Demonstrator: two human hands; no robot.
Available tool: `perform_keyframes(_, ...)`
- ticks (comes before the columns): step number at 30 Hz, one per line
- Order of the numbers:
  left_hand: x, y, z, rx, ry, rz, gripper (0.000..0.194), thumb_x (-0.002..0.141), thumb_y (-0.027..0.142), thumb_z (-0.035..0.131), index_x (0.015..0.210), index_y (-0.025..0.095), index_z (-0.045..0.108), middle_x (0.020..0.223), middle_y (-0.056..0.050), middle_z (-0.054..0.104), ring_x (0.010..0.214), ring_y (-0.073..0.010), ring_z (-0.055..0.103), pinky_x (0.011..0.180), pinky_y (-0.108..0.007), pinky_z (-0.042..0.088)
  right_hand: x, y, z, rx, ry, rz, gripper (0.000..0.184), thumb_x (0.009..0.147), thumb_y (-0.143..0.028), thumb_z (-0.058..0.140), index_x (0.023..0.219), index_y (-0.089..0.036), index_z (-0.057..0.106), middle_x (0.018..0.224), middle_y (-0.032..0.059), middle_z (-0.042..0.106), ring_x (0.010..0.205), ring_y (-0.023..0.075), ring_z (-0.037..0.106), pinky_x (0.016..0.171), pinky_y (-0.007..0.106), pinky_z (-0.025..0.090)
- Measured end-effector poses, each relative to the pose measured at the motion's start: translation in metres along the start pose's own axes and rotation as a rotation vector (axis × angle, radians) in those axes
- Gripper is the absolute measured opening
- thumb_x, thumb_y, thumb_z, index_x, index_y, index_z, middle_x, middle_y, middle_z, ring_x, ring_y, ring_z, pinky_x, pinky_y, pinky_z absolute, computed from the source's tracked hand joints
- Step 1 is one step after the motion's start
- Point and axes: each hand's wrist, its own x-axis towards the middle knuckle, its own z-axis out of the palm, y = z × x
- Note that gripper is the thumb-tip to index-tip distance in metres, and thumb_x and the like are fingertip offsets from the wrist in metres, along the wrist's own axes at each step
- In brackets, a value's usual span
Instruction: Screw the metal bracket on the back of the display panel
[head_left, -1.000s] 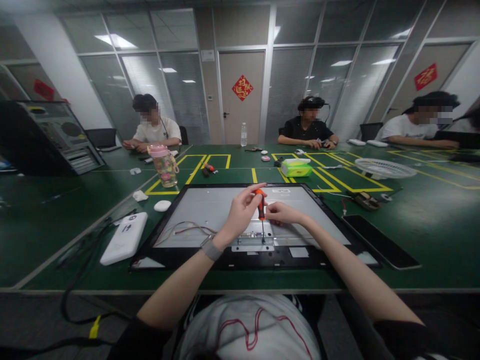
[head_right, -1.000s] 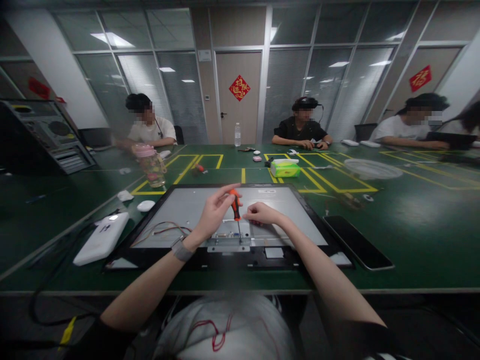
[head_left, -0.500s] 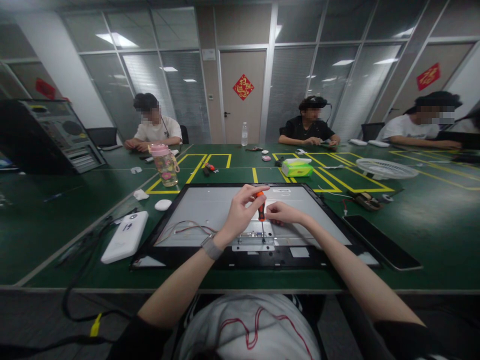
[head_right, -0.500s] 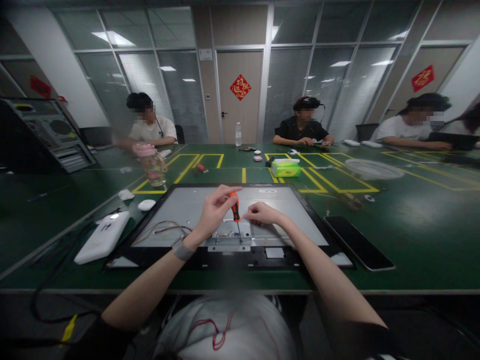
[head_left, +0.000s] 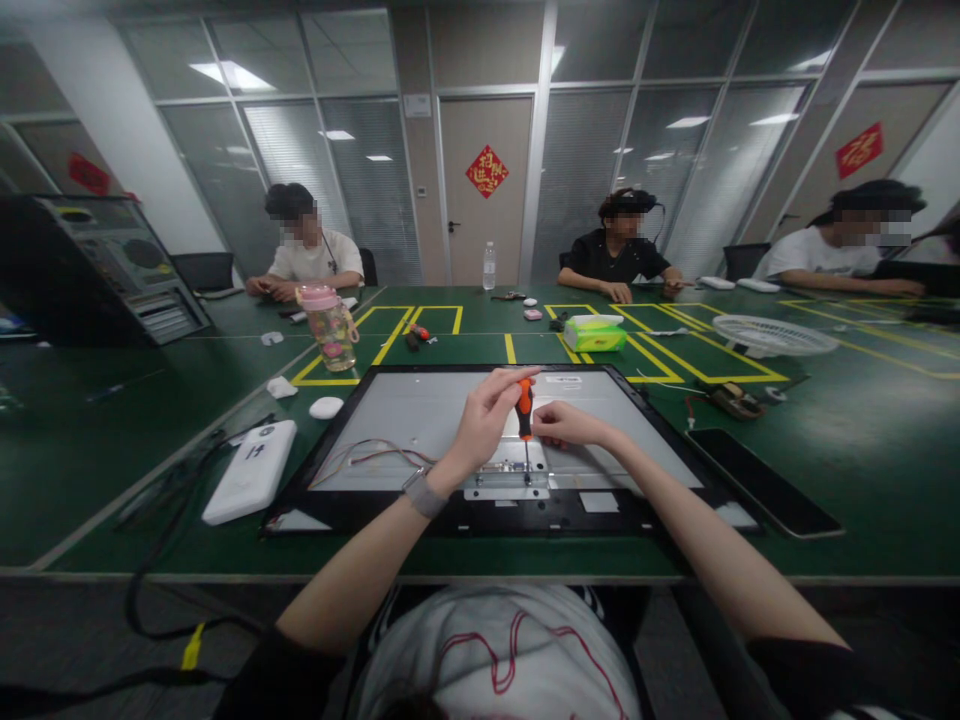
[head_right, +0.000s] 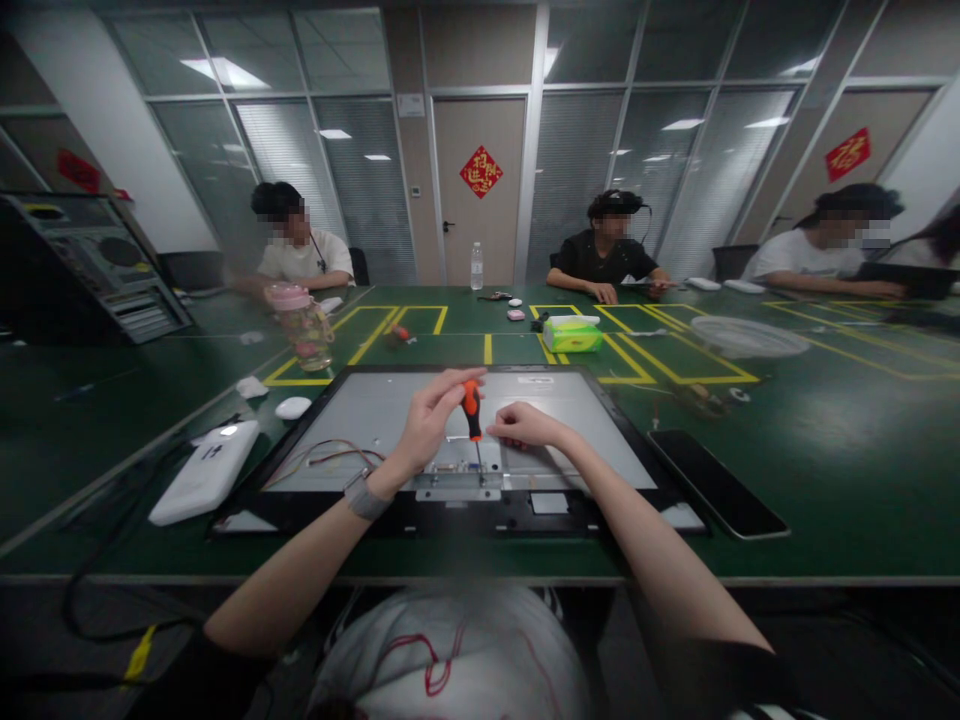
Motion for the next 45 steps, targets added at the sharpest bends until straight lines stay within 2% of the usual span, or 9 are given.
perform_keyframes(3, -0.0006, -0.0023, 0.0002, -0.031, -0.002, -0.013, 0.029, 0.09, 0.026, 0.047, 0.112, 0.02, 0.064, 0.095, -0.006, 0.062, 0.086, -0.0141, 0.058, 0.078, -0.028, 0.046, -0.0002, -0.0007, 0.0001, -0.006, -0.002, 0.001, 0.035, 0.076, -0.048, 0.055, 0.062, -0.017, 0.046, 0.052, -0.0044, 0.048, 0.042, 0.0066, 0.044, 0.041, 0.02, 0.037)
perform_keyframes(7, -0.0008, -0.0037, -0.0008, 0.082, 0.081, 0.005, 0.019, 0.083, 0.028, 0.059, 0.096, 0.022, 0.07, 0.089, -0.004, 0.056, 0.083, -0.0136, 0.054, 0.069, -0.024, 0.044, -0.0006, -0.0006, 0.0002, -0.01, 0.011, -0.008, 0.037, 0.077, -0.049, 0.054, 0.061, -0.017, 0.045, 0.052, -0.0044, 0.047, 0.043, 0.0068, 0.045, 0.041, 0.019, 0.036)
perform_keyframes(13, -0.0001, -0.0032, -0.0032, 0.089, 0.061, 0.017, 0.031, 0.091, 0.021, 0.04, 0.108, 0.021, 0.066, 0.092, -0.005, 0.058, 0.088, -0.0143, 0.054, 0.082, -0.027, 0.042, 0.0004, 0.0014, -0.0001, -0.011, 0.01, -0.005, 0.036, 0.077, -0.047, 0.054, 0.061, -0.016, 0.045, 0.052, -0.0036, 0.048, 0.042, 0.0066, 0.045, 0.041, 0.019, 0.036)
perform_keyframes(20, -0.0021, -0.0022, 0.0016, 0.107, 0.095, 0.052, 0.019, 0.082, 0.026, 0.061, 0.099, 0.022, 0.069, 0.086, -0.003, 0.05, 0.079, -0.0122, 0.05, 0.071, -0.023, 0.044, 0.0001, 0.001, -0.0001, 0.002, 0.011, -0.015, 0.037, 0.077, -0.049, 0.054, 0.062, -0.016, 0.047, 0.052, -0.0044, 0.047, 0.042, 0.0066, 0.044, 0.042, 0.02, 0.037)
perform_keyframes(27, -0.0011, -0.0007, 0.0001, -0.024, -0.01, -0.009, 0.03, 0.092, 0.022, 0.04, 0.112, 0.019, 0.061, 0.093, -0.006, 0.058, 0.084, -0.0133, 0.057, 0.079, -0.027, 0.045, 0.0, 0.0004, -0.0003, -0.017, 0.005, -0.007, 0.036, 0.078, -0.046, 0.054, 0.061, -0.016, 0.046, 0.052, -0.0038, 0.048, 0.043, 0.0062, 0.045, 0.042, 0.019, 0.036)
perform_keyframes(33, -0.0007, 0.0016, -0.0005, 0.078, 0.069, 0.038, 0.017, 0.086, 0.027, 0.055, 0.09, 0.018, 0.069, 0.088, -0.005, 0.056, 0.084, -0.0142, 0.054, 0.073, -0.024, 0.043, -0.0008, -0.0014, -0.0001, -0.006, 0.005, -0.018, 0.037, 0.077, -0.048, 0.054, 0.06, -0.016, 0.045, 0.051, -0.004, 0.047, 0.042, 0.0068, 0.045, 0.04, 0.019, 0.035)
perform_keyframes(38, 0.0008, 0.0001, -0.0016, -0.038, 0.025, -0.046, 0.027, 0.092, 0.024, 0.041, 0.101, 0.016, 0.065, 0.081, -0.004, 0.06, 0.078, -0.0127, 0.056, 0.075, -0.026, 0.043, -0.0006, -0.002, -0.0003, -0.026, 0.008, 0.006, 0.037, 0.077, -0.048, 0.055, 0.061, -0.016, 0.045, 0.053, -0.0035, 0.049, 0.042, 0.0064, 0.045, 0.041, 0.019, 0.037)
perform_keyframes(43, 0.002, 0.0023, -0.001, -0.006, 0.048, -0.007, 0.016, 0.083, 0.025, 0.058, 0.088, 0.016, 0.07, 0.086, -0.004, 0.056, 0.082, -0.0131, 0.053, 0.07, -0.023, 0.042, 0.0003, -0.0003, 0.0, -0.009, 0.006, -0.009, 0.037, 0.078, -0.048, 0.054, 0.06, -0.017, 0.044, 0.052, -0.0041, 0.047, 0.042, 0.0067, 0.045, 0.041, 0.02, 0.037)
perform_keyframes(45, 0.0019, 0.0021, -0.0006, -0.009, 0.039, -0.03, 0.018, 0.084, 0.025, 0.055, 0.094, 0.017, 0.069, 0.087, -0.004, 0.056, 0.081, -0.0126, 0.053, 0.071, -0.023, 0.042, 0.0005, 0.0007, 0.0001, -0.01, 0.004, -0.013, 0.037, 0.078, -0.048, 0.054, 0.06, -0.017, 0.044, 0.053, -0.004, 0.047, 0.042, 0.0067, 0.045, 0.041, 0.02, 0.037)
